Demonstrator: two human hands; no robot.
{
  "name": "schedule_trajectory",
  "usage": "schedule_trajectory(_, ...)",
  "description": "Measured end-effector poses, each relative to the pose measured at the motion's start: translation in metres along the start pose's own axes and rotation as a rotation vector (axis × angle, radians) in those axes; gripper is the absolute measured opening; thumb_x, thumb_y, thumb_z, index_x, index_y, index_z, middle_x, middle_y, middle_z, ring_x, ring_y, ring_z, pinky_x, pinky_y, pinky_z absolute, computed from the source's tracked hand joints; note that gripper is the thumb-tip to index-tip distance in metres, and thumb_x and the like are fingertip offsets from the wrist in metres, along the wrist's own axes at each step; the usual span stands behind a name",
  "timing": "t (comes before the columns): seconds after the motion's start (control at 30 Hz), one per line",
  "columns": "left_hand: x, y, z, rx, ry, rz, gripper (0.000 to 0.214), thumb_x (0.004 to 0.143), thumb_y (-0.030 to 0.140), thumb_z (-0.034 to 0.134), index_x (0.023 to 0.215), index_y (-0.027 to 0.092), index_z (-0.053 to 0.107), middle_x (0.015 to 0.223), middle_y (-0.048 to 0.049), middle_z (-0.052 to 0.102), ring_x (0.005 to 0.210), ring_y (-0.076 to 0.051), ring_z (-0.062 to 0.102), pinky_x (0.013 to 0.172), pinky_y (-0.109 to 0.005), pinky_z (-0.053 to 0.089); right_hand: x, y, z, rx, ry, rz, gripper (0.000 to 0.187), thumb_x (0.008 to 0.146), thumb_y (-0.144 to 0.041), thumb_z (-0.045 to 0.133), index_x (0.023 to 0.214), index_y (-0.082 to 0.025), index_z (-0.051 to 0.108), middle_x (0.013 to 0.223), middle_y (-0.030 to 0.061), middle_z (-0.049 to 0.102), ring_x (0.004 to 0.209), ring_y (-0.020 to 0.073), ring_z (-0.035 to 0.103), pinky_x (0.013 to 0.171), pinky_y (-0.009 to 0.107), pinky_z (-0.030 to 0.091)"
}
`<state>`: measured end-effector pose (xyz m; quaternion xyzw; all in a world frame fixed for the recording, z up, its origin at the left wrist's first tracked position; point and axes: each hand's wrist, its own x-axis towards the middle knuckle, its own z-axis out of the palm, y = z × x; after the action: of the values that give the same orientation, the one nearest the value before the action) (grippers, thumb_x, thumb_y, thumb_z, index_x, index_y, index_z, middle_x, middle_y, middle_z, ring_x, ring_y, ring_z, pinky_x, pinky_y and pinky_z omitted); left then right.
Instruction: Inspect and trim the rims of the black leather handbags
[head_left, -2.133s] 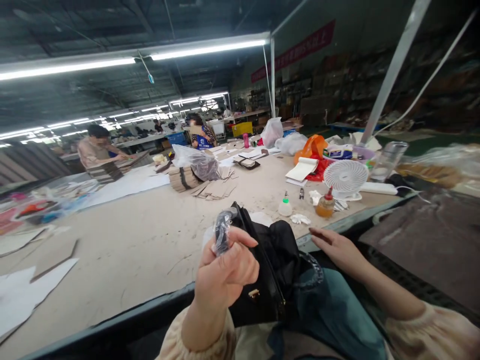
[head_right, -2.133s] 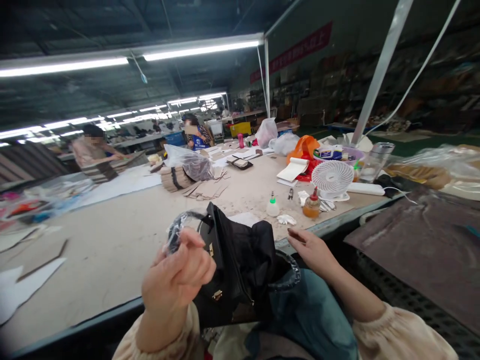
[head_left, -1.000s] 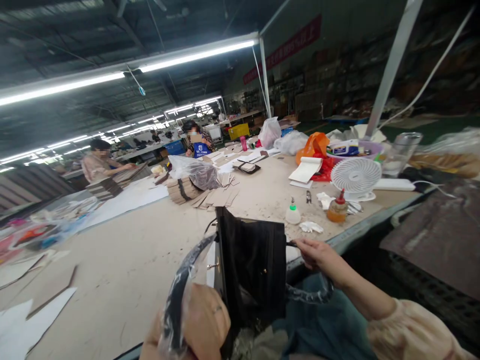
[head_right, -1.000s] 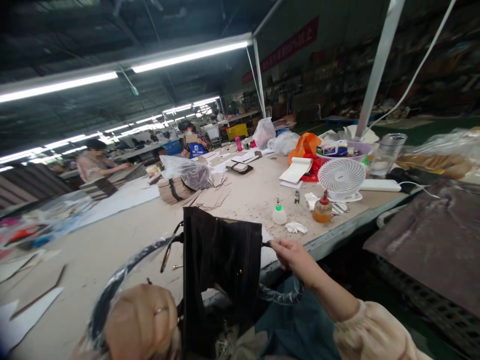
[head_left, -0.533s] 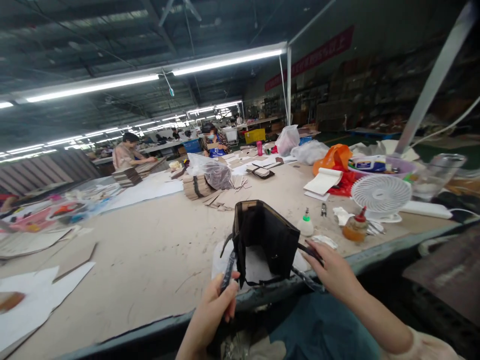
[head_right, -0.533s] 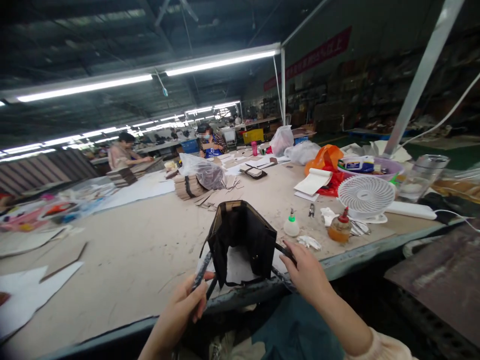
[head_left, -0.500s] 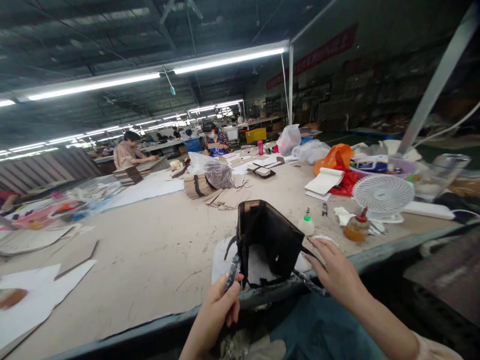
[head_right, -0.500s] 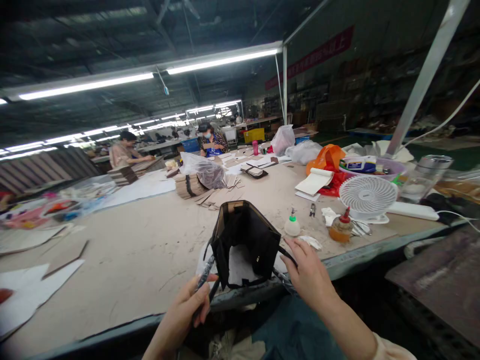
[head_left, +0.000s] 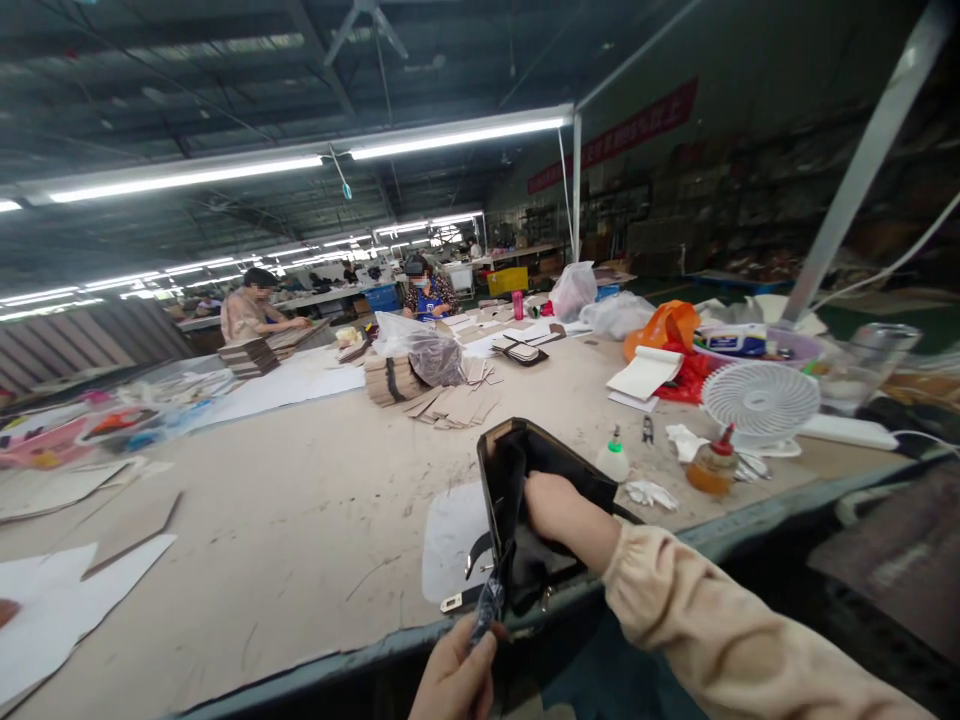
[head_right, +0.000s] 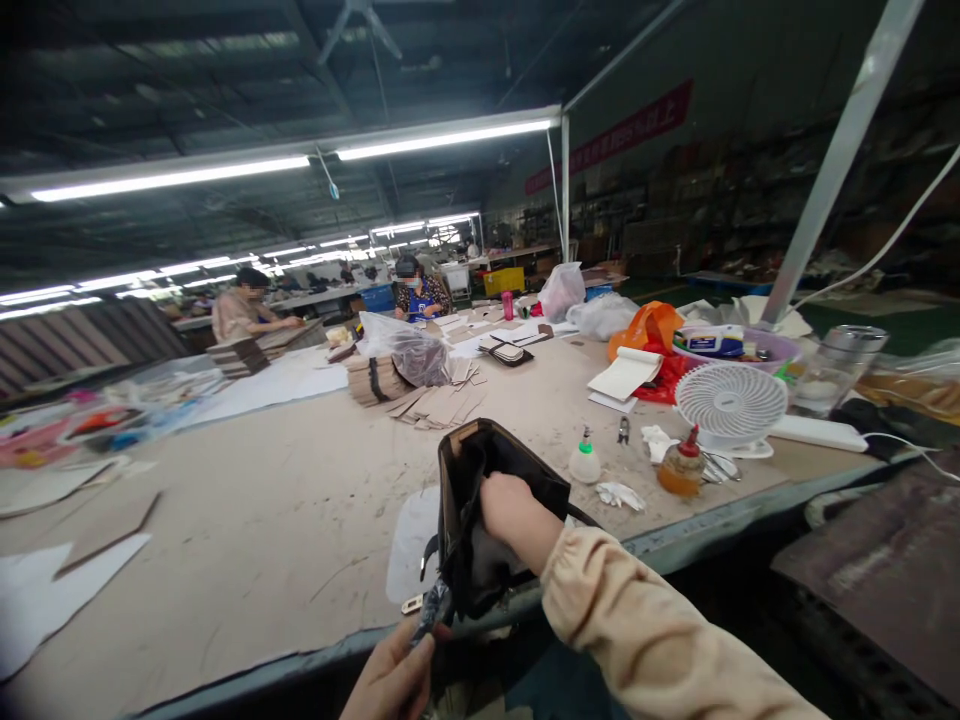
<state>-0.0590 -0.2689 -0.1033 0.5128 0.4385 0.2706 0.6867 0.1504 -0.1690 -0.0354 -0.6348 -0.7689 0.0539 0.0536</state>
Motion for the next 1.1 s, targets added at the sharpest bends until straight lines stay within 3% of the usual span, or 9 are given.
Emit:
schedule_trajectory(0.17,0.003,-0.011,0.004,-0.004,0.017,0.004,0.057,0.066,0.065,0.055,0.087,0.012,0.053,0.035,0.0077,0.037,0.033,-0.004,0.029,0.037,-0.018,0.013,0.045,-0.012,-0.006,-0.018,0.088,0.055,0.034,0.080,-0.008,0.038,0.108,-0.007,0.057,0.111,0.0206,0.055,0.100,0.0242,0.055,0.082,0.033,0.044)
schedule_trajectory(0.33,0.005,-0.012,0.004,-0.023,0.059,0.021,0.060,0.064,0.065,0.057,0.093,0.013,0.052,0.043,0.0044,0.047,0.035,-0.005,0.035,0.038,-0.017,0.020,0.024,-0.018,0.003,-0.032,0.015,0.001,0.027,0.077,-0.007,0.042,0.095,-0.008,0.063,0.096,0.0172,0.062,0.088,0.0220,0.060,0.077,0.030,0.045)
schedule_trajectory(0.47,0.008,-0.004,0.006,0.051,0.222,0.114,0.056,0.068,0.060,0.057,0.100,0.014,0.048,0.054,0.0021,0.054,0.038,-0.007,0.044,0.041,-0.019,0.032,0.012,-0.022,0.004,-0.053,-0.082,-0.032,0.022,0.071,-0.009,0.050,0.087,-0.010,0.066,0.084,0.0155,0.065,0.080,0.0236,0.062,0.070,0.030,0.047)
schedule_trajectory(0.6,0.008,0.005,0.006,0.247,0.365,0.187,0.044,0.074,0.051,0.053,0.098,0.015,0.048,0.064,-0.0020,0.060,0.048,-0.012,0.053,0.049,-0.023,0.041,0.025,-0.022,-0.007,-0.081,0.089,-0.003,0.032,0.076,-0.011,0.047,0.105,-0.010,0.060,0.115,0.0199,0.055,0.098,0.0256,0.056,0.080,0.033,0.045)
schedule_trajectory(0.67,0.005,0.011,0.003,0.379,0.450,0.214,0.040,0.074,0.045,0.053,0.101,0.015,0.049,0.075,-0.0055,0.064,0.064,-0.017,0.060,0.060,-0.027,0.046,0.026,-0.021,-0.015,-0.072,0.189,-0.039,0.030,0.079,-0.016,0.048,0.107,-0.013,0.059,0.115,0.0169,0.055,0.100,0.0248,0.054,0.082,0.033,0.044)
schedule_trajectory(0.8,-0.004,0.021,-0.005,0.604,0.572,0.225,0.048,0.074,0.039,0.053,0.115,0.014,0.046,0.097,-0.0101,0.064,0.086,-0.022,0.062,0.077,-0.033,0.047,-0.004,-0.009,-0.030,-0.018,0.370,-0.142,0.036,0.085,-0.029,0.045,0.118,-0.018,0.053,0.110,0.0109,0.059,0.102,0.0225,0.053,0.087,0.034,0.043)
schedule_trajectory(0.93,-0.005,0.031,-0.008,0.822,0.658,0.310,0.052,0.073,0.041,0.055,0.117,0.013,0.046,0.101,-0.0125,0.061,0.088,-0.023,0.060,0.077,-0.036,0.047,-0.051,0.031,-0.030,0.000,0.543,-0.023,0.057,0.083,-0.041,0.046,0.133,-0.013,0.038,0.122,0.0157,0.053,0.112,0.0286,0.049,0.094,0.043,0.038)
schedule_trajectory(1.0,-0.003,0.038,-0.008,0.887,0.683,0.327,0.048,0.074,0.044,0.055,0.111,0.014,0.049,0.097,-0.0111,0.060,0.086,-0.022,0.058,0.076,-0.036,0.046,-0.071,0.056,-0.021,0.076,0.484,0.089,0.073,0.080,-0.050,0.049,0.139,-0.013,0.027,0.122,0.0179,0.053,0.109,0.0309,0.052,0.089,0.045,0.042)
schedule_trajectory(1.1,0.004,0.047,-0.007,0.928,0.755,0.323,0.044,0.074,0.048,0.055,0.103,0.016,0.050,0.091,-0.0083,0.058,0.082,-0.022,0.057,0.074,-0.035,0.046,-0.094,0.083,-0.001,0.301,0.213,0.118,0.082,0.076,-0.054,0.052,0.141,-0.015,0.020,0.110,0.0153,0.061,0.090,0.0268,0.063,0.075,0.038,0.050)
